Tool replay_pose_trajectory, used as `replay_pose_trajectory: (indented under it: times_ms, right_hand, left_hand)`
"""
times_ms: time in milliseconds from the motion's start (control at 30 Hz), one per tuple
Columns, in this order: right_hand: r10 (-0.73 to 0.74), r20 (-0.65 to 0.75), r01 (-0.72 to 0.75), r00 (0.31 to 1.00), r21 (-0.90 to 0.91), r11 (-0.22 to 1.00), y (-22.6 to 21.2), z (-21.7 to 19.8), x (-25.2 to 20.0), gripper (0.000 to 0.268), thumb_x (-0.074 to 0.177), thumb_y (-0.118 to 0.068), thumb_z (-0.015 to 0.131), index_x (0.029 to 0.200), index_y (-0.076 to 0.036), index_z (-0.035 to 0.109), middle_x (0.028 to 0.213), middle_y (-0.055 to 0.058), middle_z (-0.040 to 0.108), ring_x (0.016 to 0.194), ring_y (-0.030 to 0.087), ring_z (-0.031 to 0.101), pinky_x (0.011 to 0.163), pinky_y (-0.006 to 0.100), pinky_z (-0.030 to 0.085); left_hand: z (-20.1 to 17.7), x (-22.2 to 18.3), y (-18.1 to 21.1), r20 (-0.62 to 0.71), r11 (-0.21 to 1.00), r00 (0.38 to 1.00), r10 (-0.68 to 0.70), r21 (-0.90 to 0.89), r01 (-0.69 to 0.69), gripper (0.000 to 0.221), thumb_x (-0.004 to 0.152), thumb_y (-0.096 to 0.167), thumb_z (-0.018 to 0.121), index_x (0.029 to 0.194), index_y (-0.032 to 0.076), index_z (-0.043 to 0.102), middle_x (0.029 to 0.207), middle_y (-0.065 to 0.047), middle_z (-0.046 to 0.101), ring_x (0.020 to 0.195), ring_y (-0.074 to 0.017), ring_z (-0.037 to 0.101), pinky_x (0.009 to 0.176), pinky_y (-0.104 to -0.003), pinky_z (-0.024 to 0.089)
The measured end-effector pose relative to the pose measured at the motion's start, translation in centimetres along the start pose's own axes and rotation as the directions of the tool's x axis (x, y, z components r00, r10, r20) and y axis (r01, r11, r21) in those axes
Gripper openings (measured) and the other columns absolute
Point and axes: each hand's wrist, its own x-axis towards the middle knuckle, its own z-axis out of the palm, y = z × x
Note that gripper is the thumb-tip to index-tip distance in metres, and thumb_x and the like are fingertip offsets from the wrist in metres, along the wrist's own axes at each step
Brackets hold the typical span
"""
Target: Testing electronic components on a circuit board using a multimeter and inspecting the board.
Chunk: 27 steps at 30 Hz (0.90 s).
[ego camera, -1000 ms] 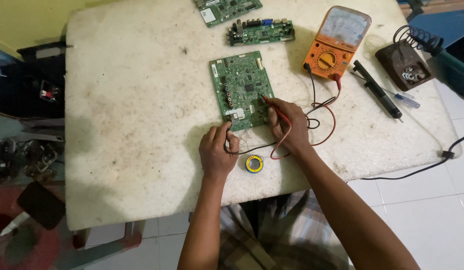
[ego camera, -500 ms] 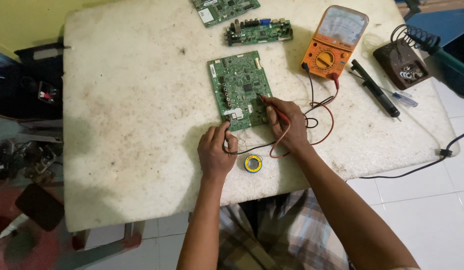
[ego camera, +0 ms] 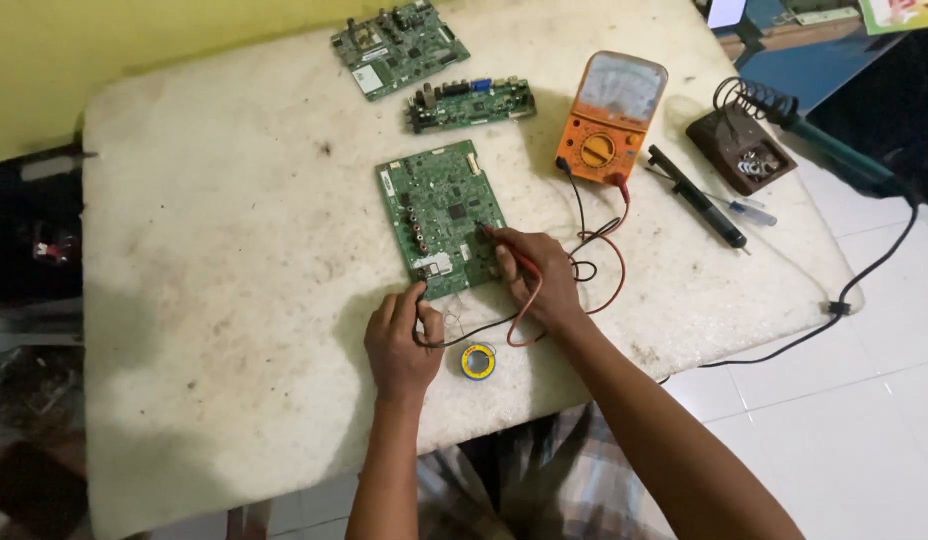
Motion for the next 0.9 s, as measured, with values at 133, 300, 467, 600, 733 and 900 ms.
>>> replay_pose_trajectory:
  times_ms: [133,300,467,600,733,900]
  right_hand:
    - [0.006,0.022,-0.006,1.0,-0.005,1.0,0.3,0.0,0.1,0.025,0.1,-0.028,0.063,0.117,-0.013,0.074,0.09,0.02,0.073,0.09,0.046,0.07,0.082,0.055,0.057]
    - [-0.017,0.011,0.018,1.0,-0.037,0.999,1.4,0.2,-1.3,0.024,0.103,-0.023,0.063,0.115,-0.006,0.074,0.086,0.027,0.07,0.088,0.052,0.067,0.078,0.062,0.054]
    - [-0.054,-0.009,0.054,0.998,-0.03,0.998,0.7,0.0,-0.5,0.025,0.104,-0.023,0.061,0.119,-0.007,0.072,0.09,0.025,0.071,0.09,0.051,0.067,0.081,0.059,0.055]
    - [-0.035,-0.022,0.035,0.999,0.006,0.999,0.7,0.3,-0.3,0.026,0.103,-0.028,0.063,0.118,-0.01,0.073,0.09,0.024,0.071,0.09,0.049,0.068,0.081,0.057,0.056]
    - [-0.036,-0.032,0.035,0.999,-0.038,0.999,1.4,0.5,-0.7,0.026,0.103,-0.029,0.062,0.118,-0.012,0.074,0.089,0.023,0.071,0.089,0.048,0.068,0.08,0.057,0.057]
    - [0.029,-0.009,-0.03,1.0,-0.051,0.998,0.2,0.2,-0.6,0.027,0.102,-0.032,0.062,0.12,-0.016,0.074,0.091,0.023,0.071,0.092,0.047,0.069,0.083,0.056,0.057]
  left_hand:
    - [0.0,0.3,0.2,0.032,0.999,0.999,-0.021,-0.049,0.023,0.025,0.093,0.008,0.057,0.11,0.01,0.075,0.079,-0.005,0.06,0.062,-0.0292,0.065,0.061,-0.042,0.055]
    - [0.0,-1.1,-0.3,0.01,1.0,1.0,-0.009,-0.019,0.009,0.025,0.091,0.009,0.06,0.109,0.012,0.076,0.078,-0.002,0.06,0.063,-0.0275,0.065,0.063,-0.039,0.056]
    - [0.3,0.1,-0.3,-0.014,1.0,1.0,0.025,0.001,-0.025,0.023,0.089,0.011,0.061,0.106,0.014,0.076,0.078,-0.002,0.059,0.064,-0.0251,0.065,0.063,-0.036,0.055]
    - [-0.1,0.3,0.1,-0.011,1.0,1.0,0.018,0.004,-0.018,0.023,0.09,0.01,0.06,0.107,0.014,0.076,0.077,-0.003,0.058,0.063,-0.0264,0.064,0.062,-0.038,0.055]
    - [-0.1,-0.1,-0.1,-0.003,1.0,1.0,0.001,-0.005,-0.001,0.024,0.091,0.01,0.06,0.109,0.014,0.076,0.077,-0.003,0.058,0.063,-0.0275,0.064,0.062,-0.04,0.055]
    - [0.2,-0.1,-0.5,-0.032,0.999,0.999,0.042,0.0,-0.042,0.023,0.088,0.01,0.061,0.106,0.013,0.076,0.076,-0.003,0.057,0.063,-0.027,0.065,0.062,-0.037,0.054]
